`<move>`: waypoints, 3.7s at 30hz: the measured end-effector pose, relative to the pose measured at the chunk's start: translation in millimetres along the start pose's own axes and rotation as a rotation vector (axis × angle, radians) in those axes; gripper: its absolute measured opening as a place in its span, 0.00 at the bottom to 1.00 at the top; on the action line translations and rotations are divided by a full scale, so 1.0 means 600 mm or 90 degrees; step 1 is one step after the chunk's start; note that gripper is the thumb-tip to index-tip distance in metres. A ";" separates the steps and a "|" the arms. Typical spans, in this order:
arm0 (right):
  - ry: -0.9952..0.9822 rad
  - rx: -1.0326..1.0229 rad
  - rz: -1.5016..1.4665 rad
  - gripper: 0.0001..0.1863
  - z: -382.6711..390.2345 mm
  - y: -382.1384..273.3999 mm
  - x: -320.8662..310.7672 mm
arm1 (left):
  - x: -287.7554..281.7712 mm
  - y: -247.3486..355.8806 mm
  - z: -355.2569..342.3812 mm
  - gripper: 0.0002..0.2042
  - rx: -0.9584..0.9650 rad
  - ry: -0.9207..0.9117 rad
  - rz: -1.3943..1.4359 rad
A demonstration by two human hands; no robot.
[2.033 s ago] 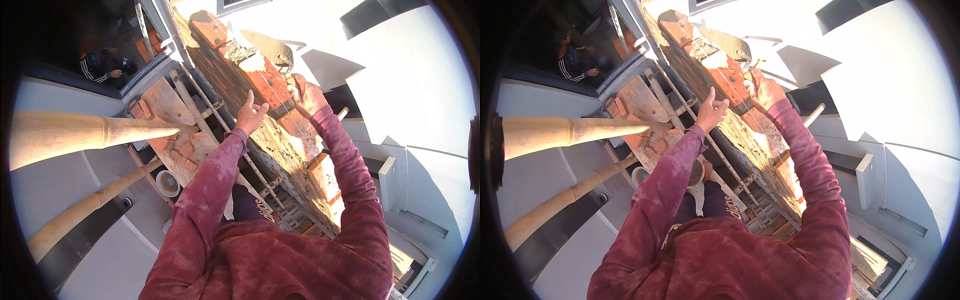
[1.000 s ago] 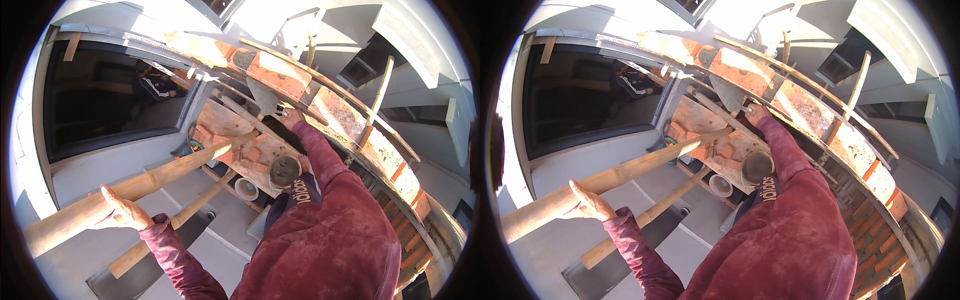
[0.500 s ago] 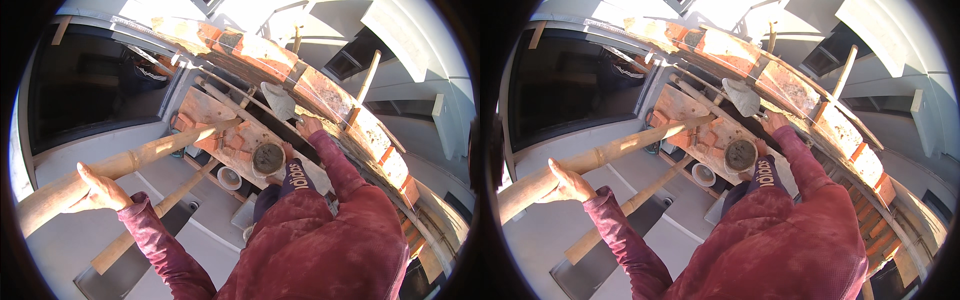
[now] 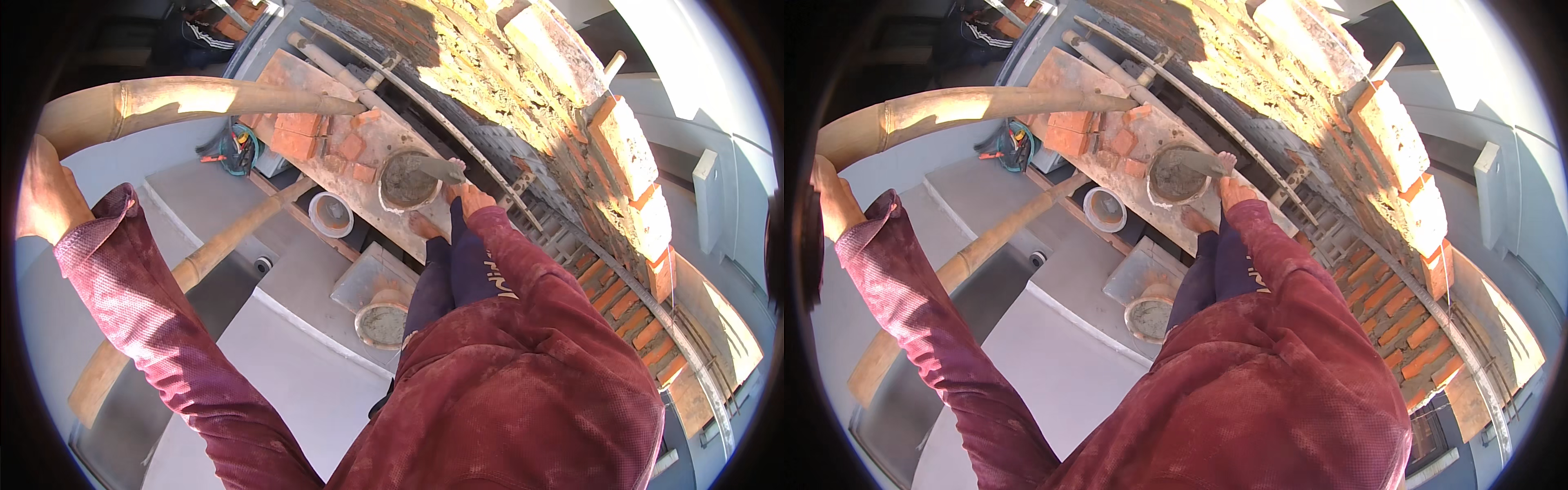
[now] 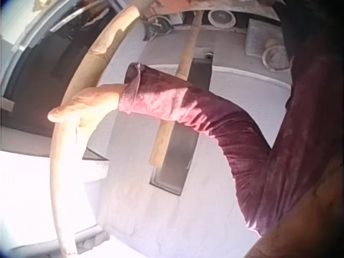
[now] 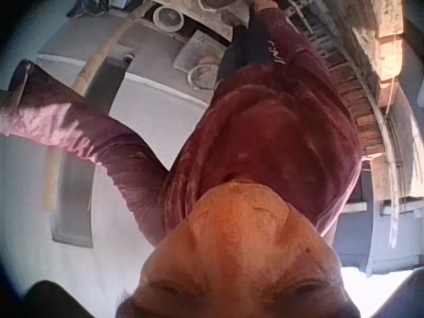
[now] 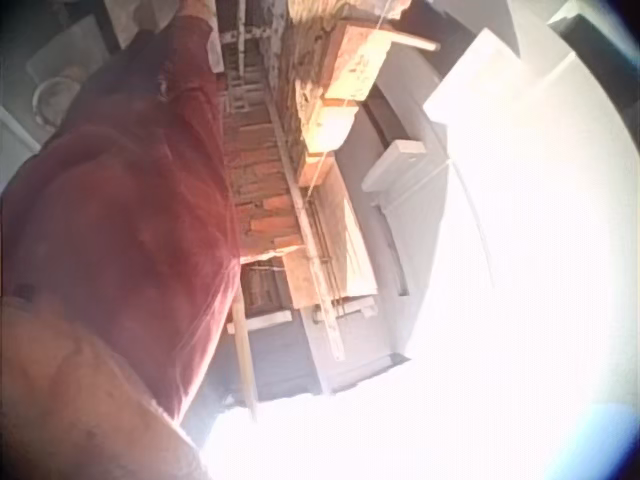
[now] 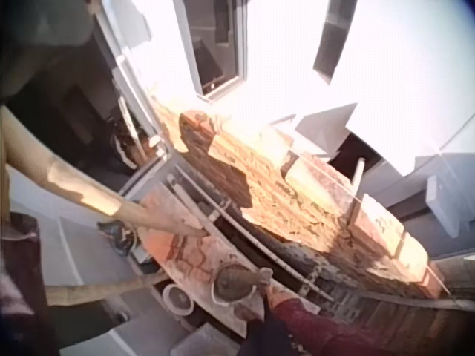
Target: The person scoops mortar from a bucket using a trowel and applies it to a brick wall. They then pick up a red brick, place it onto the mortar bed, and press it into position. The person repeats this process, adding mortar and bricks to extend the wall structure.
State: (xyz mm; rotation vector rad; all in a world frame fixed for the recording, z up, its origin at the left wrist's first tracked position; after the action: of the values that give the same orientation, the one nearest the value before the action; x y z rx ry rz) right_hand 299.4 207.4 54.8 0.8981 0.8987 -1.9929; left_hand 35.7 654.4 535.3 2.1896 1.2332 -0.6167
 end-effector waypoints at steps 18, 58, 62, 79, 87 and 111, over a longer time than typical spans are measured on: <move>0.426 -0.060 -0.079 0.17 -0.050 0.161 -0.783 | -0.026 0.173 0.005 0.55 -0.164 0.188 0.238; 0.021 -0.191 -0.487 0.12 -0.588 0.250 -0.565 | -0.069 0.016 0.008 0.32 -0.134 0.125 0.123; 0.000 -0.164 -0.475 0.18 -0.552 0.293 -0.553 | -0.027 0.126 0.005 0.29 -0.067 0.152 -0.018; -0.120 -0.109 -0.561 0.13 -0.341 0.442 -0.546 | -0.036 0.083 -0.004 0.23 -0.023 0.013 -0.005; -0.223 0.000 -0.578 0.15 -0.279 0.497 -0.570 | -0.036 0.088 -0.005 0.22 -0.078 0.046 0.021; 0.387 0.166 -0.060 0.14 0.255 0.221 -0.709 | -0.028 0.139 0.009 0.57 -0.104 0.181 0.277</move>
State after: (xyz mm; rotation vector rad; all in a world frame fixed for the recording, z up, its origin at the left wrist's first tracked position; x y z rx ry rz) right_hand 565.6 167.6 441.3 1.6947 1.0266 -1.9724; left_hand 99.7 604.6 561.1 2.3536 0.8528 -0.0279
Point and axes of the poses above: each hand's wrist, its own z-axis away from the middle knuckle, its own x-axis out of the palm, y = z × x, the point moved 3 cm from there along -z, towards the middle knuckle, and after that the axes turned 1 degree about y, right-handed, at the moved point
